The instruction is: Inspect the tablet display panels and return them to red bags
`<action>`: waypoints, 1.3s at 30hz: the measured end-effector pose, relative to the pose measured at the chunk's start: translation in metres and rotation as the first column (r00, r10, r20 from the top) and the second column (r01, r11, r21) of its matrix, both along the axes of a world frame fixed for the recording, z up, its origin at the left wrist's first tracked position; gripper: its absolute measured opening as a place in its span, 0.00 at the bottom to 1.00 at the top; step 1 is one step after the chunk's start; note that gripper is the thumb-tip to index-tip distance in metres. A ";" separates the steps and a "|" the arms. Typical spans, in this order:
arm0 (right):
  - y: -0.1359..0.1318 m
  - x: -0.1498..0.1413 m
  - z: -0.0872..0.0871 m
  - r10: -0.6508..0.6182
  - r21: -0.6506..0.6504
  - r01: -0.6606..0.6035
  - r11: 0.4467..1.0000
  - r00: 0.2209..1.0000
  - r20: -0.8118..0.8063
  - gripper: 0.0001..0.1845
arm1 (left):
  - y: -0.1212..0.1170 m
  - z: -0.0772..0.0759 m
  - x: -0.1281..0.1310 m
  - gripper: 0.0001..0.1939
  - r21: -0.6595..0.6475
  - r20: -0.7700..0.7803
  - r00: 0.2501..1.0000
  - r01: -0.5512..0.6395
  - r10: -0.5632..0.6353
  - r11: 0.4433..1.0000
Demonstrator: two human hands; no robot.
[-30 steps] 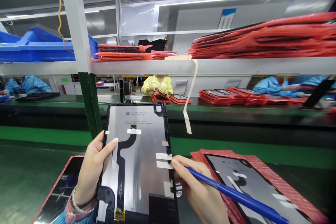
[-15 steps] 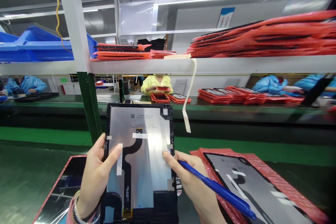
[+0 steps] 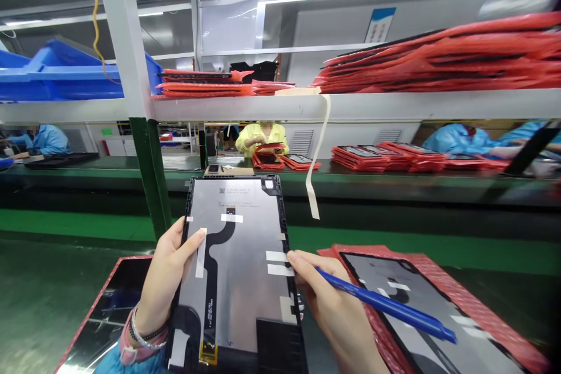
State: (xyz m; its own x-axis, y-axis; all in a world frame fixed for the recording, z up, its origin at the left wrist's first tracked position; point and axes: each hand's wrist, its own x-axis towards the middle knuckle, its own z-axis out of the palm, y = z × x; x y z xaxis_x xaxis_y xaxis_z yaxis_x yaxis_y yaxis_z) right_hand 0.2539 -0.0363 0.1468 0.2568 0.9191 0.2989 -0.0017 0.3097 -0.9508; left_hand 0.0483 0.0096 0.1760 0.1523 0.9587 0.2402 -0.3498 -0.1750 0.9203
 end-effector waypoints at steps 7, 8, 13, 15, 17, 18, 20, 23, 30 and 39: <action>-0.003 0.003 0.005 0.198 -0.057 -0.206 0.977 0.972 -0.123 0.17 | 0.001 -0.001 -0.002 0.20 0.016 0.012 0.998 -0.065 0.064 0.998; -0.004 0.005 0.003 0.181 -0.066 -0.189 0.980 0.977 -0.116 0.14 | 0.001 -0.001 -0.002 0.20 0.018 0.014 0.998 -0.069 0.068 0.997; -0.007 0.011 -0.003 0.237 -0.103 -0.237 0.966 0.971 -0.007 0.19 | 0.004 -0.004 -0.002 0.15 0.039 0.026 0.997 -0.077 0.076 0.996; -0.007 0.011 -0.003 0.233 -0.105 -0.233 0.967 0.972 -0.011 0.18 | 0.004 -0.005 -0.001 0.15 0.048 0.017 0.997 -0.075 0.074 0.996; -0.006 0.009 -0.002 0.207 -0.102 -0.208 0.973 0.978 -0.024 0.17 | 0.003 -0.005 -0.001 0.15 0.053 0.005 0.996 -0.084 0.084 0.995; -0.005 0.009 -0.002 0.208 -0.103 -0.210 0.972 0.978 -0.030 0.16 | 0.003 -0.005 -0.001 0.15 0.054 0.001 0.996 -0.090 0.090 0.994; -0.002 0.009 -0.003 0.208 -0.100 -0.212 0.972 0.977 -0.049 0.14 | 0.002 -0.005 -0.001 0.15 0.057 -0.005 0.995 -0.100 0.100 0.993; 0.001 0.009 -0.005 0.200 -0.102 -0.207 0.973 0.977 -0.073 0.14 | 0.001 -0.004 -0.001 0.16 0.065 -0.010 0.995 -0.096 0.097 0.993; -0.005 0.005 -0.002 0.175 -0.126 -0.182 0.975 0.982 -0.065 0.12 | 0.003 -0.006 -0.003 0.15 0.097 -0.051 0.993 -0.100 0.105 0.990; -0.011 0.002 0.003 0.116 -0.088 -0.126 0.988 0.986 -0.116 0.20 | -0.004 -0.003 0.000 0.17 0.138 -0.038 0.990 -0.126 0.133 0.982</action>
State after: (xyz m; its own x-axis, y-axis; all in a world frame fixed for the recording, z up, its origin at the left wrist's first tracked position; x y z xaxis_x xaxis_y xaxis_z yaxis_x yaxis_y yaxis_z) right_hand 0.2558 -0.0470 0.1497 0.1686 0.9682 0.1850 -0.1401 0.2093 -0.9678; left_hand 0.0484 0.0058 0.1735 0.0431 0.9302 0.3645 -0.2727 -0.3400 0.9000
